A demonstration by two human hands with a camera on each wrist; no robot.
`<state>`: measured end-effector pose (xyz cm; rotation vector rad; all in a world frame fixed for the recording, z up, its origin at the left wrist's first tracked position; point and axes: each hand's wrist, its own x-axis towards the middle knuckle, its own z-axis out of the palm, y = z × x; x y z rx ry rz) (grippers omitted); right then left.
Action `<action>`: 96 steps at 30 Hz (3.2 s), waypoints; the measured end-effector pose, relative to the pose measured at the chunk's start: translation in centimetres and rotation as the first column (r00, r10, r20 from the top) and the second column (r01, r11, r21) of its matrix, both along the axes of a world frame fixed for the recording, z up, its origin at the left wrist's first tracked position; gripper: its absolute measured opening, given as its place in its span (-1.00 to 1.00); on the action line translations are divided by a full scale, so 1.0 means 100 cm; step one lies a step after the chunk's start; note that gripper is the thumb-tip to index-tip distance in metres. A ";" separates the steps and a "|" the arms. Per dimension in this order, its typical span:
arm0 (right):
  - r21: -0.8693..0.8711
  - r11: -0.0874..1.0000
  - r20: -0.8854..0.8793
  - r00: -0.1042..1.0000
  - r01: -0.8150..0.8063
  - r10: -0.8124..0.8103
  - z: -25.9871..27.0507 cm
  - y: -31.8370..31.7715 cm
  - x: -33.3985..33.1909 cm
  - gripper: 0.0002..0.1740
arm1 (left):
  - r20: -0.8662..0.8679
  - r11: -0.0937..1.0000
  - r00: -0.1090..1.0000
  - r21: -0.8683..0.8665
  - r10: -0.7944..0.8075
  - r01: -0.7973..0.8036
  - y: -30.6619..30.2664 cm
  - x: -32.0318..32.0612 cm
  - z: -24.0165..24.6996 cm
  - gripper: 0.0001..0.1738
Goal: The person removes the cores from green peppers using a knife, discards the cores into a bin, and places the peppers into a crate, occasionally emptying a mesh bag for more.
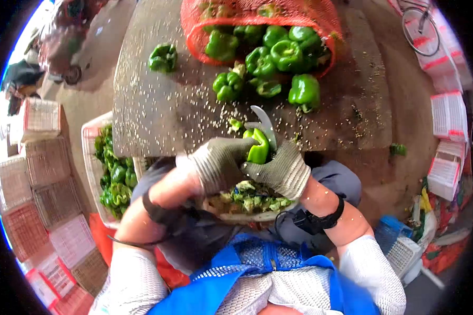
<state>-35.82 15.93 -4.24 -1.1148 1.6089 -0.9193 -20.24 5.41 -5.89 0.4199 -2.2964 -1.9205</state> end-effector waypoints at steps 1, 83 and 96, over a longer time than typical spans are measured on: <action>-0.083 0.996 -0.067 0.998 -0.023 0.018 -0.010 0.001 0.002 -0.05 | 0.061 0.998 0.997 0.008 -0.057 0.056 -0.004 0.003 0.002 -0.60; 0.210 0.965 0.454 0.890 -0.158 0.047 0.054 0.004 0.112 -0.48 | -0.112 0.321 0.708 -0.834 0.698 -0.448 -0.062 0.295 0.012 -0.28; 0.236 0.966 0.490 0.846 0.102 -0.209 -0.016 -0.030 0.006 -0.53 | -0.121 0.299 0.739 -0.862 0.663 -0.409 -0.259 0.012 -0.084 -0.67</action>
